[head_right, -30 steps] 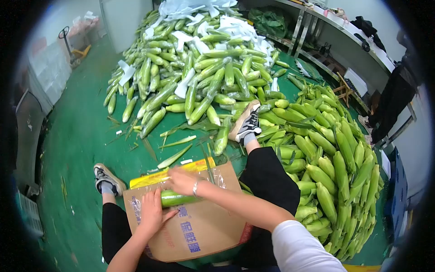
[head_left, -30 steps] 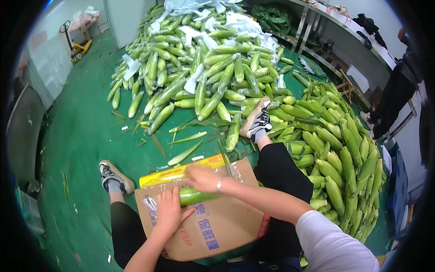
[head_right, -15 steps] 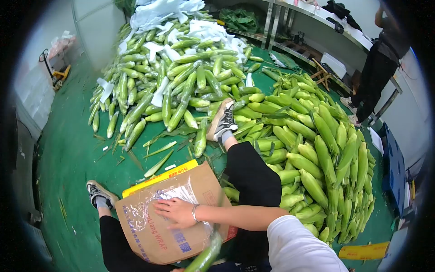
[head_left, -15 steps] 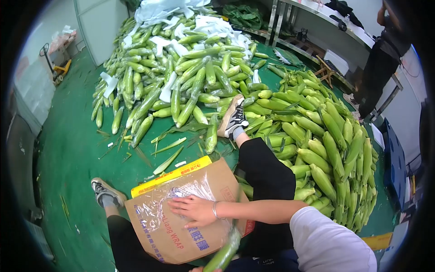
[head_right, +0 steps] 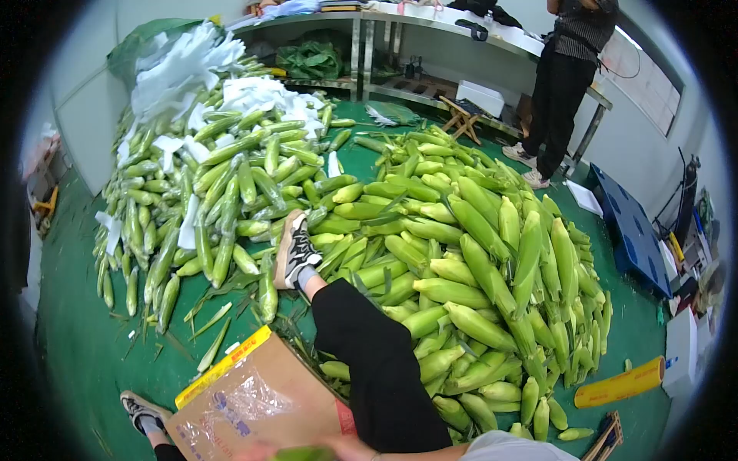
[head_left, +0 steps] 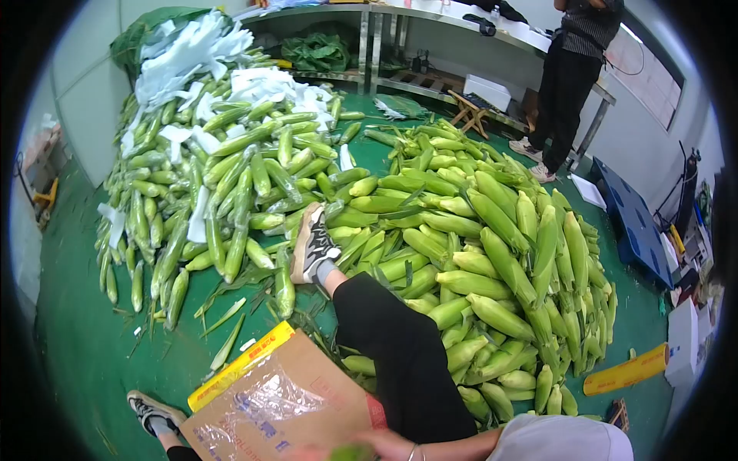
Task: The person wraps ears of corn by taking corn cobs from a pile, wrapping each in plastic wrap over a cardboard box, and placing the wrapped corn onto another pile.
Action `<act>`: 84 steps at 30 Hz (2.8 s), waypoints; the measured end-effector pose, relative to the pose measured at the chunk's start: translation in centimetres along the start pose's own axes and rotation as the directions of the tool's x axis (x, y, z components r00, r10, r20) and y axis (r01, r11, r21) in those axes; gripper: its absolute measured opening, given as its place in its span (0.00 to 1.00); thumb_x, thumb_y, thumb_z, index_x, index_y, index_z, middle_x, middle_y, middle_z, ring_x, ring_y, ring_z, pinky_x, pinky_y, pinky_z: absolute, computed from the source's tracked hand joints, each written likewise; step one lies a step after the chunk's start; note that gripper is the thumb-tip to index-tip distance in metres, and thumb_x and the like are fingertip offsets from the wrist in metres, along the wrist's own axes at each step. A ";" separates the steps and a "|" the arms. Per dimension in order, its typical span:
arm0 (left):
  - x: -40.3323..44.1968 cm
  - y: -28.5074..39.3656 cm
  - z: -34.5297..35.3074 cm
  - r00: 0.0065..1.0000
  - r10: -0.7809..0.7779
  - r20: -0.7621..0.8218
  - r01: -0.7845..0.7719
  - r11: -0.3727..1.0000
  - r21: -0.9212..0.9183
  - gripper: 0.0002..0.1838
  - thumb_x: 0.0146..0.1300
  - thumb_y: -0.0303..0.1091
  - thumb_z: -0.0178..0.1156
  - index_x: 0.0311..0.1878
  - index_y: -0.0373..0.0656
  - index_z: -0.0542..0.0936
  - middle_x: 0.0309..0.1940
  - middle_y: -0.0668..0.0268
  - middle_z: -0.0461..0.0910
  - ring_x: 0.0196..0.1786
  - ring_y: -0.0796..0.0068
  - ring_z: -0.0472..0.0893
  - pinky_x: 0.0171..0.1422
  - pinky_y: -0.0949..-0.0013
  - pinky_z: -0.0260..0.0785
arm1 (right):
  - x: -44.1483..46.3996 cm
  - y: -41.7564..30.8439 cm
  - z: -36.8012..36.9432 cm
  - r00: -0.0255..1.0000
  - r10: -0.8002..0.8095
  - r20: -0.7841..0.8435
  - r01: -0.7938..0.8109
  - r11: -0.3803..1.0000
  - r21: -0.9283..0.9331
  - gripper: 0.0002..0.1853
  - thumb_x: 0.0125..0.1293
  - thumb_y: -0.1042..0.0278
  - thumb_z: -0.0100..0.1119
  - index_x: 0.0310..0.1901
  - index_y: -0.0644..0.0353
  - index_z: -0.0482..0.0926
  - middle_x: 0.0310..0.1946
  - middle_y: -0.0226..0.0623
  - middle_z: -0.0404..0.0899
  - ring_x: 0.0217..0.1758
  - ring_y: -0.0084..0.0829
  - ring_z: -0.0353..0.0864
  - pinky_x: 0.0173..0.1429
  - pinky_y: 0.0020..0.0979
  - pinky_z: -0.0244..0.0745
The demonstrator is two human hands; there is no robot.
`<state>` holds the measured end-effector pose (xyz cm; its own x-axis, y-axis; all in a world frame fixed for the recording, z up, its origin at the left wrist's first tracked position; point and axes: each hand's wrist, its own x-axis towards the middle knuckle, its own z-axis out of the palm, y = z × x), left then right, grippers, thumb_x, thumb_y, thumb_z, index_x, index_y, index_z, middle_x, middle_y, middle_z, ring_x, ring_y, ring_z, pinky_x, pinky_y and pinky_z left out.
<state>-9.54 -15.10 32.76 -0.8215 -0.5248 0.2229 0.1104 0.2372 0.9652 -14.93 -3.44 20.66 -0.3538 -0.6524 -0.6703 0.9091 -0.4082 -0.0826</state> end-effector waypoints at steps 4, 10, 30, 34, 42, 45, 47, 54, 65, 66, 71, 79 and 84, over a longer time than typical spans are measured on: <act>10.8 -6.3 5.4 0.942 -0.199 0.272 0.207 0.978 -0.003 0.27 0.57 0.52 0.63 0.45 0.34 0.79 0.28 0.57 0.82 0.36 0.67 0.82 0.41 0.65 0.76 | 2.1 -9.3 4.0 0.769 0.212 0.603 0.239 0.780 -0.578 0.13 0.62 0.60 0.59 0.41 0.62 0.78 0.37 0.42 0.81 0.40 0.37 0.81 0.43 0.37 0.78; 39.4 -17.6 4.2 0.872 -0.480 0.094 0.455 0.723 -0.520 0.24 0.68 0.54 0.53 0.52 0.41 0.73 0.35 0.60 0.79 0.33 0.65 0.80 0.35 0.60 0.75 | 16.2 -39.1 5.8 0.578 -0.803 0.149 -0.314 -0.387 -0.867 0.23 0.60 0.57 0.57 0.46 0.72 0.75 0.45 0.56 0.80 0.49 0.52 0.80 0.53 0.45 0.76; -0.6 -10.2 -24.8 0.841 -0.269 -0.469 0.537 0.521 0.664 0.09 0.60 0.31 0.62 0.38 0.34 0.77 0.24 0.64 0.77 0.28 0.76 0.76 0.34 0.70 0.70 | 0.6 -29.7 20.8 0.440 -0.744 0.503 0.585 -0.187 -0.789 0.20 0.58 0.64 0.66 0.50 0.62 0.74 0.43 0.42 0.80 0.45 0.33 0.80 0.53 0.34 0.77; 0.4 -9.9 -19.3 0.844 -0.365 -0.392 0.501 0.281 0.819 0.24 0.56 0.49 0.67 0.41 0.35 0.74 0.40 0.50 0.78 0.43 0.53 0.81 0.42 0.56 0.74 | 7.4 -15.3 19.8 0.527 -0.279 0.803 0.419 -0.736 -0.531 0.34 0.44 0.64 0.71 0.56 0.58 0.68 0.39 0.45 0.78 0.39 0.46 0.80 0.46 0.40 0.75; 1.2 -11.6 -20.4 0.764 -0.615 -0.196 0.633 0.774 0.036 0.08 0.62 0.31 0.49 0.28 0.39 0.71 0.23 0.56 0.76 0.27 0.58 0.78 0.37 0.57 0.74 | 13.3 -3.0 16.8 0.452 0.327 0.830 0.624 -0.781 -0.032 0.33 0.51 0.62 0.68 0.59 0.56 0.68 0.46 0.37 0.74 0.50 0.39 0.75 0.52 0.37 0.70; 2.2 -8.2 -20.2 0.829 -0.531 -0.174 0.247 0.627 -0.739 0.10 0.65 0.27 0.48 0.26 0.41 0.67 0.24 0.62 0.72 0.34 0.66 0.77 0.44 0.61 0.75 | 13.0 -2.8 15.6 0.482 0.511 0.712 0.693 -0.720 0.047 0.34 0.51 0.59 0.69 0.60 0.56 0.68 0.49 0.37 0.73 0.55 0.39 0.72 0.57 0.38 0.66; 3.9 -10.6 -17.8 0.840 -0.430 -0.332 0.156 0.777 -0.610 0.09 0.66 0.26 0.48 0.28 0.38 0.70 0.31 0.59 0.78 0.42 0.65 0.80 0.53 0.63 0.74 | 12.6 -2.2 16.8 0.517 0.557 0.650 0.720 -0.693 0.021 0.33 0.52 0.59 0.69 0.61 0.56 0.69 0.51 0.38 0.73 0.57 0.39 0.69 0.59 0.40 0.64; 6.9 -10.0 -14.5 0.984 -0.008 0.179 -0.149 0.516 0.843 0.33 0.48 0.50 0.71 0.51 0.37 0.75 0.44 0.53 0.74 0.51 0.53 0.72 0.53 0.59 0.64 | 7.0 -3.1 11.1 0.486 -0.018 0.874 0.425 -0.869 -0.254 0.24 0.54 0.61 0.68 0.50 0.61 0.75 0.48 0.42 0.72 0.52 0.43 0.70 0.56 0.40 0.66; 1.5 -8.3 -13.0 0.916 -0.145 0.374 -0.208 0.626 0.751 0.29 0.42 0.37 0.74 0.45 0.35 0.73 0.41 0.51 0.74 0.44 0.50 0.75 0.49 0.56 0.70 | 3.6 -7.8 10.3 0.718 -0.480 0.504 0.497 -0.153 -0.854 0.10 0.70 0.70 0.48 0.38 0.67 0.78 0.28 0.46 0.79 0.32 0.46 0.81 0.39 0.37 0.78; -0.5 -8.6 -12.4 0.883 -0.221 0.415 -0.179 0.657 0.732 0.32 0.42 0.39 0.74 0.49 0.34 0.73 0.42 0.50 0.74 0.44 0.50 0.75 0.50 0.56 0.70 | 2.2 -5.7 8.3 0.730 -0.364 0.579 0.430 -0.414 -0.803 0.12 0.68 0.66 0.51 0.41 0.67 0.78 0.32 0.47 0.79 0.40 0.46 0.80 0.53 0.44 0.74; 1.7 -6.8 -12.6 0.982 -0.139 0.130 -0.060 0.421 0.905 0.39 0.44 0.43 0.75 0.57 0.34 0.70 0.51 0.47 0.69 0.57 0.46 0.68 0.63 0.48 0.60 | 5.6 -4.0 10.3 0.795 -0.011 0.606 0.289 -0.872 -0.394 0.20 0.63 0.60 0.59 0.50 0.68 0.73 0.46 0.49 0.72 0.54 0.49 0.69 0.56 0.48 0.65; 8.2 -14.4 -14.2 0.971 0.091 0.221 -0.236 0.500 0.833 0.40 0.34 0.44 0.78 0.49 0.33 0.72 0.52 0.50 0.71 0.59 0.52 0.69 0.61 0.52 0.60 | 17.4 -2.3 21.2 0.696 0.635 0.335 0.696 -0.481 -0.534 0.31 0.74 0.47 0.37 0.61 0.70 0.66 0.56 0.59 0.71 0.60 0.55 0.71 0.66 0.43 0.63; 2.3 -9.6 -10.8 0.861 -0.418 0.289 0.141 0.742 0.655 0.34 0.52 0.54 0.69 0.47 0.31 0.75 0.30 0.52 0.78 0.31 0.55 0.80 0.36 0.56 0.73 | 13.9 -2.0 15.1 0.662 0.655 0.363 0.744 -0.635 -0.210 0.39 0.71 0.39 0.36 0.71 0.66 0.53 0.75 0.48 0.46 0.77 0.44 0.47 0.74 0.45 0.48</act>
<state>-6.44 -27.34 25.52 -0.9153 -0.3150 -0.2510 -0.4000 0.6377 0.6583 -25.01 -21.35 22.65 0.2819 -0.9314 -0.2304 -0.7940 -0.0917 -0.6009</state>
